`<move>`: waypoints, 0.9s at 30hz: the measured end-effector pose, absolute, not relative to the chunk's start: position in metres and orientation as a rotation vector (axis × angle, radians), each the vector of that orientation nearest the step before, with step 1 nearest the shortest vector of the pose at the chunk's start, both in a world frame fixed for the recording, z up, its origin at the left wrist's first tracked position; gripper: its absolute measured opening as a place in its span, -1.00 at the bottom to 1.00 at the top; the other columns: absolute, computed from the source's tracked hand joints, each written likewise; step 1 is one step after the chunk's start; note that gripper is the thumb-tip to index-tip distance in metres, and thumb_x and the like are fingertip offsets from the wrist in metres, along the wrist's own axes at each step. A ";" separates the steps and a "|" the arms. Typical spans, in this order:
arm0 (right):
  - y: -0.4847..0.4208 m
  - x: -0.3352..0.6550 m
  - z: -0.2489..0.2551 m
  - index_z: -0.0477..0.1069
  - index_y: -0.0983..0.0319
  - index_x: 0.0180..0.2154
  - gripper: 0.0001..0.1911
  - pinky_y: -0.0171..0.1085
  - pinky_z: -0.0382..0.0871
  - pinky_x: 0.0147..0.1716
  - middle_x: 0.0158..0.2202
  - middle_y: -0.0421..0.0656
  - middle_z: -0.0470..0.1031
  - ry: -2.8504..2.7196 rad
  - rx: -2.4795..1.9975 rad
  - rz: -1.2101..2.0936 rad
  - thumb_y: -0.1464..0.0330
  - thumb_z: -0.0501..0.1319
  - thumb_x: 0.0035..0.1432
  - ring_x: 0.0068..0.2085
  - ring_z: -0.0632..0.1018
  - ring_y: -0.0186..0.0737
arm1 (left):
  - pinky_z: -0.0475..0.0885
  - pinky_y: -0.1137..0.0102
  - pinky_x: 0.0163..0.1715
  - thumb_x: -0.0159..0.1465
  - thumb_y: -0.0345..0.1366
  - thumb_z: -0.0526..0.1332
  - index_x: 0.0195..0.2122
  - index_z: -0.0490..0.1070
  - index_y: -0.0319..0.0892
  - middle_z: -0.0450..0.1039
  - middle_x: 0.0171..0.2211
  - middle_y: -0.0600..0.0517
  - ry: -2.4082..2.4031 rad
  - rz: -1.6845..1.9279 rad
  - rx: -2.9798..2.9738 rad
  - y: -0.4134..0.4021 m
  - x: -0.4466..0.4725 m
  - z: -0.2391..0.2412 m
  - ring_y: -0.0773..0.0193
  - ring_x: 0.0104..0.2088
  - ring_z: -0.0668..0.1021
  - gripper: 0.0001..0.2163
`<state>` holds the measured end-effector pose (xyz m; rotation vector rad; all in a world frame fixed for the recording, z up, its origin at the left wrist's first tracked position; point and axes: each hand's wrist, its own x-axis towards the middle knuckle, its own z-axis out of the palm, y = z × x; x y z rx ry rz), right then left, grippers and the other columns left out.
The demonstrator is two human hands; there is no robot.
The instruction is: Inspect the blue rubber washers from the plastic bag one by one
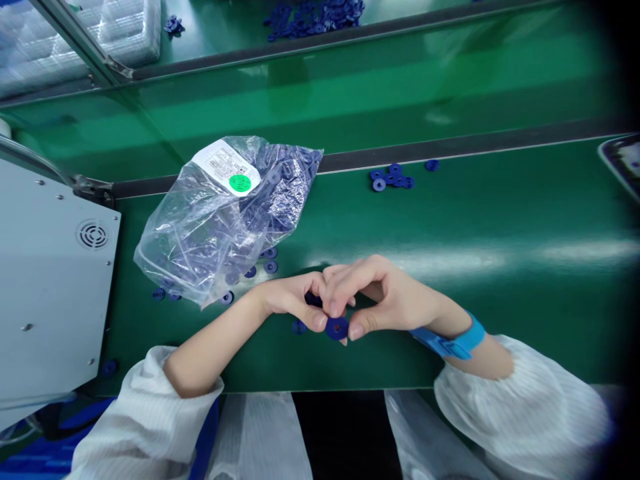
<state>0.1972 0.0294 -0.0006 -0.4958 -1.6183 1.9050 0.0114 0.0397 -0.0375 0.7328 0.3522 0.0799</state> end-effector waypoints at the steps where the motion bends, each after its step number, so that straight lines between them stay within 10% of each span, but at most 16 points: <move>1: 0.030 0.197 -0.001 0.58 0.26 -0.31 -0.80 -0.24 0.38 -0.32 -0.38 -0.11 0.53 -1.618 -0.489 1.907 0.30 0.43 0.01 -0.35 0.48 -0.27 | 0.47 0.39 -0.40 -0.31 -0.09 0.54 -0.48 0.56 -0.19 0.53 -0.46 -0.02 0.345 0.086 0.742 0.040 0.011 -0.037 0.21 -0.43 0.52 -0.60; 23: 0.031 0.199 0.000 0.57 0.27 -0.29 -0.81 -0.27 0.38 -0.34 -0.37 -0.13 0.52 -1.593 -0.475 1.918 0.42 0.44 -0.03 -0.35 0.48 -0.28 | 0.37 0.41 -0.25 -0.15 0.08 0.46 -0.56 0.55 -0.19 0.46 -0.58 0.03 0.234 0.159 0.908 0.046 0.016 -0.040 0.32 -0.47 0.44 -0.61; 27: 0.035 0.200 0.003 0.56 0.27 -0.37 -0.88 -0.35 0.33 -0.47 -0.47 -0.18 0.49 -1.419 -0.655 1.977 0.51 0.38 -0.05 -0.47 0.43 -0.37 | 0.21 0.48 -0.55 -0.06 -0.04 0.47 -0.44 0.52 -0.25 0.32 -0.62 0.08 0.290 0.256 0.659 0.041 0.018 -0.038 0.45 -0.62 0.27 -0.64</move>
